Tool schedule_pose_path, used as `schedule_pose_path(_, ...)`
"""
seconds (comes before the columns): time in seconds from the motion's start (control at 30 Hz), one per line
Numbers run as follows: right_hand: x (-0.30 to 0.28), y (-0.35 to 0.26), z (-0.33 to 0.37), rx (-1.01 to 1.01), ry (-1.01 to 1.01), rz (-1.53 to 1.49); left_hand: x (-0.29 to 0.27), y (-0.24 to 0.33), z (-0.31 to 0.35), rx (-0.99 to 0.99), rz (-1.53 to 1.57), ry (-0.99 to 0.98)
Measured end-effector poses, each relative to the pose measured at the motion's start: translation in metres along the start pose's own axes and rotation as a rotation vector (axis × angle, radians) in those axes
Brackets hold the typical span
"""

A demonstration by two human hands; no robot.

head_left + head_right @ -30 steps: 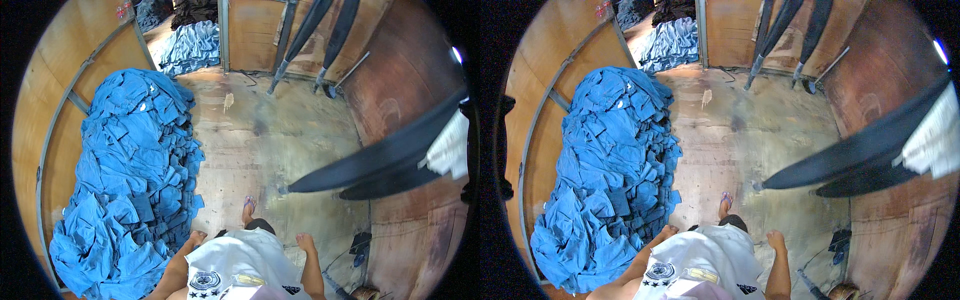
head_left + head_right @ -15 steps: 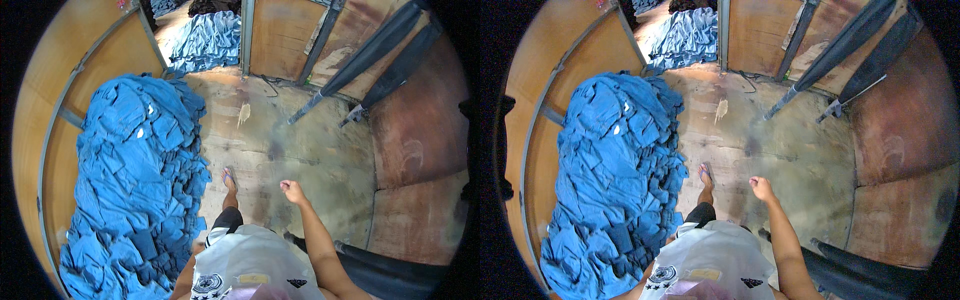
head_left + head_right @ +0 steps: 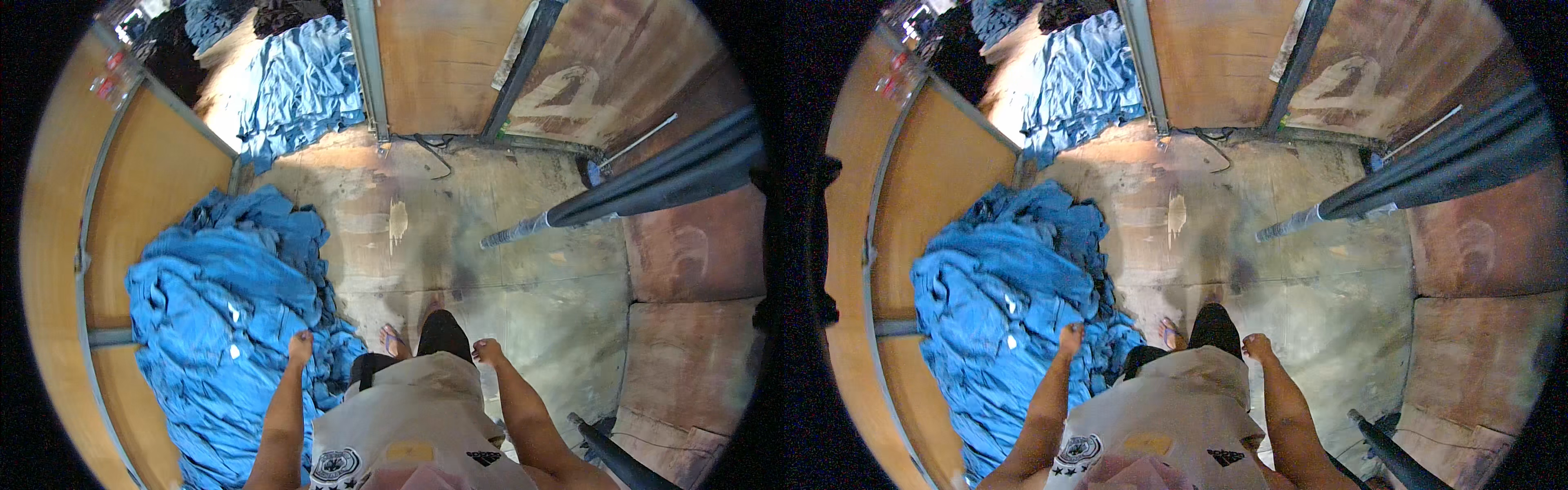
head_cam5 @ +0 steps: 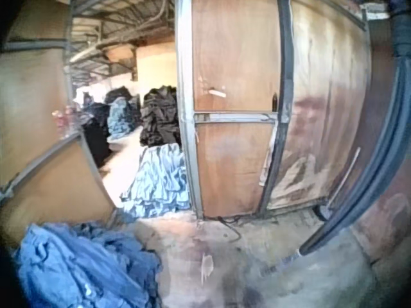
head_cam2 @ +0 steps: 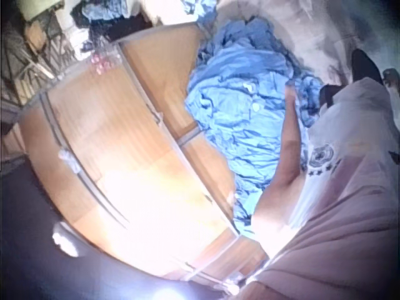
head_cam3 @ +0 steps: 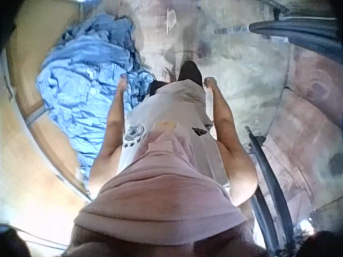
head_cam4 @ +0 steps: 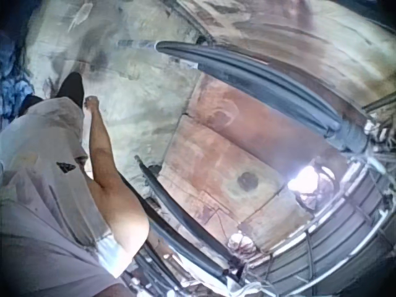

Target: The person secures two hanging black cylindrical forms with black straps, then picks up a pair of light blue jeans from a pile and places them over the forms. The person uses a spray gun to apply a mist to the jeans while they are mounted on the forms.

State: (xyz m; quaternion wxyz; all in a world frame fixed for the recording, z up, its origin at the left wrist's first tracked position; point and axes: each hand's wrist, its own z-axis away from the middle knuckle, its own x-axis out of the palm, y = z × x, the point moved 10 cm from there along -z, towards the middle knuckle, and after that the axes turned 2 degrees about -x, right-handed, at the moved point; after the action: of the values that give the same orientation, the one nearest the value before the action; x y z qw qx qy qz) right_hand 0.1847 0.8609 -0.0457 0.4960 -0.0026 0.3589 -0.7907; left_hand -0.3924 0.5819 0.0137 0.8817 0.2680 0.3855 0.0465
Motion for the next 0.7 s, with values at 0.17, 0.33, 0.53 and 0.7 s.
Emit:
schedule_pose_path(0.17, -0.037, -0.055, -0.158, 0.009, -0.020, 0.184, 0.047, 0.187, -0.089, 0.047, 0.451, -0.316)
schedule_pose_path(0.33, -0.088, -0.142, -0.352, -0.090, 0.105, 0.359, 0.223, 0.277, -0.106, 0.161, 0.421, -0.613)
schedule_pose_path(0.53, -0.126, -0.223, -0.592, -0.064, 0.080, 0.499, 0.417, 0.326, -0.016, -0.064, -0.430, -0.961)
schedule_pose_path(0.7, -0.159, -0.264, -0.777, -0.164, 0.086, 0.570, 0.449, 0.350, -0.043, -0.145, -0.490, -0.851)
